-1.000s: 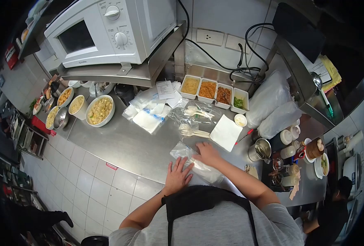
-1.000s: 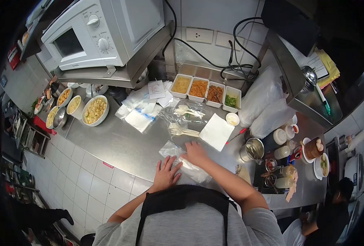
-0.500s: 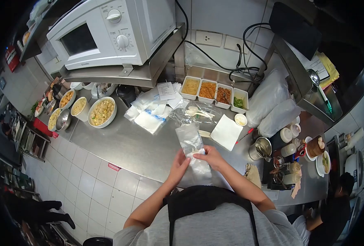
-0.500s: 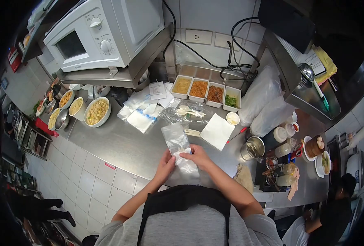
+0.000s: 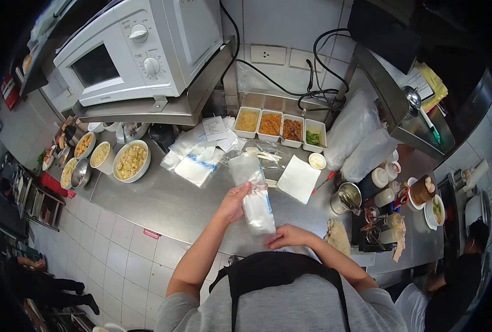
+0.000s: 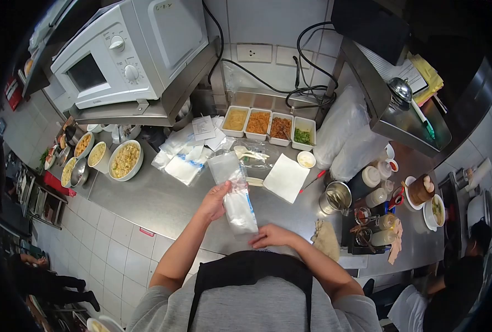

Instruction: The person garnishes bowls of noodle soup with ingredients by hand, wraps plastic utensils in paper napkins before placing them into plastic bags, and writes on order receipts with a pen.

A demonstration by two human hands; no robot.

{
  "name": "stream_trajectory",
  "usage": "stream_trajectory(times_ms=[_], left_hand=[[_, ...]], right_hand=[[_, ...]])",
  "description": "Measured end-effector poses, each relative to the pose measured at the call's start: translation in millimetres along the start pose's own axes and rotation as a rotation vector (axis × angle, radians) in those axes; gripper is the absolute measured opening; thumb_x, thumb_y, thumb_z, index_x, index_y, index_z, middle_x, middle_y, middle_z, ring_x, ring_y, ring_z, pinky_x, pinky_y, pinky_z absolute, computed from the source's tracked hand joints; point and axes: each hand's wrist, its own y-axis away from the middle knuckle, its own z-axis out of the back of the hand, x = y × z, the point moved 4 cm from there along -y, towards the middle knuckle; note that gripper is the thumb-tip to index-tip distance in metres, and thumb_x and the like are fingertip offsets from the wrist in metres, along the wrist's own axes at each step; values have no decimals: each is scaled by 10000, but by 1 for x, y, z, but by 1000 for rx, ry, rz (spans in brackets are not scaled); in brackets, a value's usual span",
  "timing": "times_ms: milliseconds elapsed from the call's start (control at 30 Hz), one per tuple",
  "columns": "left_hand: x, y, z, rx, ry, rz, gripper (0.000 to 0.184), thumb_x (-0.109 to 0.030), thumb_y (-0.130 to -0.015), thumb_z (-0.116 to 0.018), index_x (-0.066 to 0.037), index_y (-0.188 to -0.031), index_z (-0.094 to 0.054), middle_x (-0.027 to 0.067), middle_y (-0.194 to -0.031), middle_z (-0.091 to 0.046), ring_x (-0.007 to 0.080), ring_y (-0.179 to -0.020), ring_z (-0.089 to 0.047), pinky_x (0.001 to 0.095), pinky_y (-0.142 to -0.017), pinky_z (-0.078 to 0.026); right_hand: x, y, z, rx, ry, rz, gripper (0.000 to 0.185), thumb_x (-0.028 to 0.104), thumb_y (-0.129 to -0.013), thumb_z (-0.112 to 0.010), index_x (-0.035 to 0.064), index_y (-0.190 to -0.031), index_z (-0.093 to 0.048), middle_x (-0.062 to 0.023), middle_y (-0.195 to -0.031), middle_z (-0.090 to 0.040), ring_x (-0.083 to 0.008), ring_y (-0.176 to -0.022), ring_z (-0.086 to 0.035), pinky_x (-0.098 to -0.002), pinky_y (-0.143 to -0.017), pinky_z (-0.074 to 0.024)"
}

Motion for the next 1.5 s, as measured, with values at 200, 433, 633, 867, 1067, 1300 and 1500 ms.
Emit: stream_trajectory(times_ms=[200, 433, 633, 867, 1067, 1300, 1500], left_hand=[[26, -3, 7, 19, -268, 31, 370, -320, -939, -530, -7, -1116, -618, 68, -1058, -653, 132, -943, -610, 298, -842, -489], [38, 1, 18, 15, -342, 37, 273, -224, -928, -567, -19, -1090, -646, 37, -1007, -667, 94, -872, -606, 262, -770, -491], [55, -10, 12, 16, -362, 92, 244, -196, -926, -569, -28, -1079, -657, 31, -970, -674, 105, -848, -617, 252, -760, -494], [58, -24, -42, 165, -564, -22, 176, -45, -913, -519, -35, -967, -686, -23, -864, -652, 60, -741, -561, 208, -657, -453], [72, -44, -64, 340, -803, -215, 188, 7, -883, -498, -22, -804, -667, -1, -788, -646, 89, -726, -559, 231, -659, -438], [98, -52, -81, 351, -684, -42, 204, 23, -858, -467, -36, -813, -658, 24, -960, -636, 96, -815, -558, 238, -673, -443], [116, -42, -103, 365, -437, 71, 277, 26, -850, -472, -55, -1039, -657, 2, -965, -601, 46, -709, -458, 199, -575, -371]], right_hand=[[94, -5, 42, -634, -301, 315, 237, 143, -814, -708, 21, -1013, -663, -13, -856, -612, -82, -796, -547, -236, -686, -443], [81, -9, 59, -697, -189, 276, 139, 112, -837, -680, -8, -906, -689, -8, -762, -602, -52, -636, -529, -195, -585, -431], [71, 17, 47, -686, -276, 242, 134, 97, -843, -672, -2, -933, -688, 3, -754, -592, -32, -631, -520, -186, -567, -420], [65, 77, 61, -831, -68, 398, 162, -75, -814, -532, 14, -819, -667, 13, -746, -528, -55, -671, -513, -208, -610, -421], [54, 113, 67, -811, -118, 394, 173, -65, -803, -504, 28, -792, -650, -44, -995, -519, -91, -752, -530, -203, -651, -425], [57, 141, 62, -806, 75, 274, 133, 3, -779, -609, 47, -892, -662, -53, -1055, -496, -112, -826, -550, -213, -619, -458], [50, 156, 69, -861, 183, 279, 194, -9, -772, -613, 59, -947, -662, -55, -1031, -490, -109, -849, -542, -213, -616, -465]])
